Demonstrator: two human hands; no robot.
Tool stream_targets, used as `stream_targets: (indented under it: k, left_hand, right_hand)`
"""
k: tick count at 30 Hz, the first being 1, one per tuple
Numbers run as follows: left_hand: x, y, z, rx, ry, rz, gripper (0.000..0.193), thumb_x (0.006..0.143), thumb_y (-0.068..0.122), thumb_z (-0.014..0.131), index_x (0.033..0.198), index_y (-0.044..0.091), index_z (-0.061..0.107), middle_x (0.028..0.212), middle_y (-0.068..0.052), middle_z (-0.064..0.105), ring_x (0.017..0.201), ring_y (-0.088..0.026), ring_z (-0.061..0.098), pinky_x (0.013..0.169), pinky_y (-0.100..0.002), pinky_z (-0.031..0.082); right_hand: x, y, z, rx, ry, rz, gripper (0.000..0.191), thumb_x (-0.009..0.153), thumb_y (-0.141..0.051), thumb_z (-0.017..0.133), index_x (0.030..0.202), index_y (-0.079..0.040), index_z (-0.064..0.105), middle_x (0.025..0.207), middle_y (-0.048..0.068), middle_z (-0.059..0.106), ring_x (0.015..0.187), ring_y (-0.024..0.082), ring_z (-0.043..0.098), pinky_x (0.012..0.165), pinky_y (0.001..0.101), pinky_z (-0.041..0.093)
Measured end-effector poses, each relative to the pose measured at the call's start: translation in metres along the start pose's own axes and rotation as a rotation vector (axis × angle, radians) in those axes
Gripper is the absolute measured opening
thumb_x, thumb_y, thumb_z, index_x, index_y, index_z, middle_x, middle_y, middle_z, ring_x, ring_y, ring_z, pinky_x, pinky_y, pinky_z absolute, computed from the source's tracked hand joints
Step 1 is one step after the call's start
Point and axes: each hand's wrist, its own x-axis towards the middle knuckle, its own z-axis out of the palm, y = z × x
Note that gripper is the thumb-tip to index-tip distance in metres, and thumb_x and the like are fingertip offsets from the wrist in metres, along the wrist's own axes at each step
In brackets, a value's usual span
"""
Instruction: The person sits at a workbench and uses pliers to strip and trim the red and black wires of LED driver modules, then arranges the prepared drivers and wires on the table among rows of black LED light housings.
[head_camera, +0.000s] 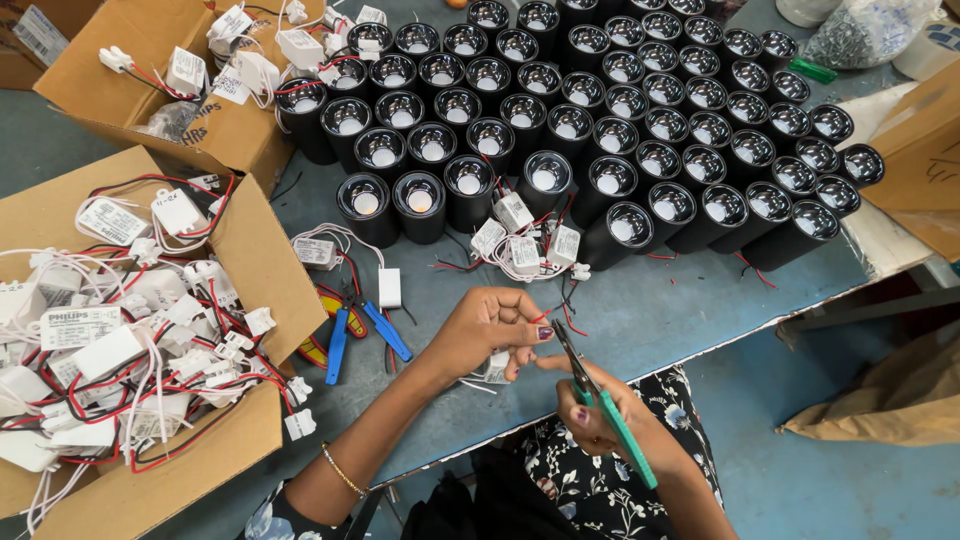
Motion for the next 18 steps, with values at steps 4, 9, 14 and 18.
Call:
stream_targets:
  k: [4,9,14,18]
  left_hand:
    - [-0.0015,0.0028,0.0002,0.001,-0.003,-0.001,0.014,0.09,0.008,0.072,0.092,-0.005,0.067,0.066,-0.008,0.067,0.049,-0.012,0.061,0.044,-0.027,0.048]
    - [-0.002,0.0033,0.0011,0.026,-0.005,0.018,0.013,0.089,0.006,0.072,0.092,-0.006,0.067,0.066,-0.009,0.067,0.049,-0.013,0.061,0.044,-0.027,0.049]
    - [-0.0013,0.0026,0.0009,0.041,-0.003,0.028,0.012,0.09,0.007,0.071,0.091,-0.005,0.067,0.066,-0.009,0.067,0.049,-0.013,0.062,0.045,-0.027,0.05]
    - [-0.0005,0.0016,0.0006,0.038,0.002,0.026,0.011,0.091,0.006,0.069,0.092,-0.005,0.067,0.067,-0.008,0.068,0.05,-0.013,0.063,0.046,-0.026,0.05]
  right_hand:
    - [0.0027,0.0028,-0.0008,0.051,0.021,0.03,0.062,0.097,-0.025,0.066,0.15,0.001,0.046,0.076,-0.001,0.036,0.06,0.007,0.035,0.045,0.0222,0.026]
    - [0.0029,0.0011,0.0025,0.097,0.066,0.091,0.064,0.096,-0.03,0.063,0.15,0.0,0.046,0.076,-0.002,0.033,0.06,0.007,0.034,0.043,0.0223,0.024]
    - [0.0027,-0.0004,0.0046,0.282,0.026,0.057,0.078,0.096,-0.053,0.056,0.15,0.003,0.044,0.076,0.003,0.035,0.06,0.01,0.036,0.043,0.0227,0.025]
    - [0.001,-0.0007,0.0026,0.081,-0.017,-0.032,0.084,0.089,-0.045,0.066,0.153,0.003,0.043,0.08,-0.001,0.037,0.061,0.006,0.036,0.044,0.0193,0.027]
